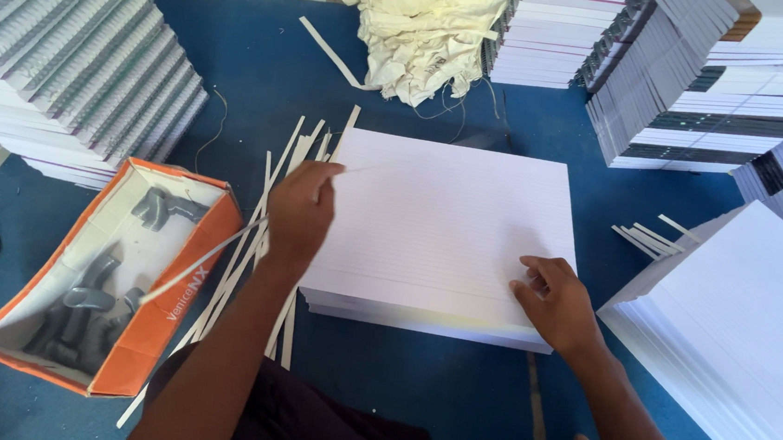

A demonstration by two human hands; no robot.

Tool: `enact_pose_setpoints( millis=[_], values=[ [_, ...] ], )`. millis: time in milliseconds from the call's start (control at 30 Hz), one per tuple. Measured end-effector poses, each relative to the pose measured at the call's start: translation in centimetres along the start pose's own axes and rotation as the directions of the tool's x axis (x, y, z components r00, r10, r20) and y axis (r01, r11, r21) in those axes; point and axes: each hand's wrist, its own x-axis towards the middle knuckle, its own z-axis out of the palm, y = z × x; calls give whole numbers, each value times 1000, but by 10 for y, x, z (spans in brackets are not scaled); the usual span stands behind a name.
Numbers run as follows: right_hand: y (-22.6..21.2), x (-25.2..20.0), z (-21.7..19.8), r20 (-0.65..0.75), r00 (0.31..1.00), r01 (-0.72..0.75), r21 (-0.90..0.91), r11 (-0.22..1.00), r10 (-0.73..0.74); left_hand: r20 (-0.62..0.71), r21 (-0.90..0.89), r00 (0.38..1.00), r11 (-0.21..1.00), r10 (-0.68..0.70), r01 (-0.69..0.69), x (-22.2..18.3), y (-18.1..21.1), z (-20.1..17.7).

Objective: The person sits on the floor and folds a stack of lined paper in half. They then place a rubber band around the folded stack to secure it and set it aside. The person repeats this process with another stack of paper.

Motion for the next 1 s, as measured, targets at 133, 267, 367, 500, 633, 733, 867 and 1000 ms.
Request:
enact_pose_setpoints(
  millis=[133,267,367,500,633,733,867,1000],
  values=[
    [1,-3,-9,-129,984,129,70,989,-119,28,-68,990,988,140,-138,10,41,17],
    [0,-3,-25,-111,990,-23,446,895,81,57,-150,974,966,219,-208,13,86,36],
    [1,-2,-43,-65,979,-57,825,562,193,60,-177,951,941,303,-289,13,114,51],
    [6,-6,-66,9,931,-121,951,284,365,105,-220,919,910,380,-352,11,145,77],
    [16,-11,-83,-34,915,-97,949,301,402,174,-223,878,887,445,-405,7,168,102],
    [28,-15,-97,-78,879,-91,941,326,471,239,-251,872,895,427,-370,7,182,116],
    [49,-19,-126,-77,831,-83,962,260,550,435,-397,858,913,273,-89,15,193,125],
    [72,-29,-156,-108,809,-59,963,262,578,599,-404,761,915,249,19,30,201,135]
  ],
)
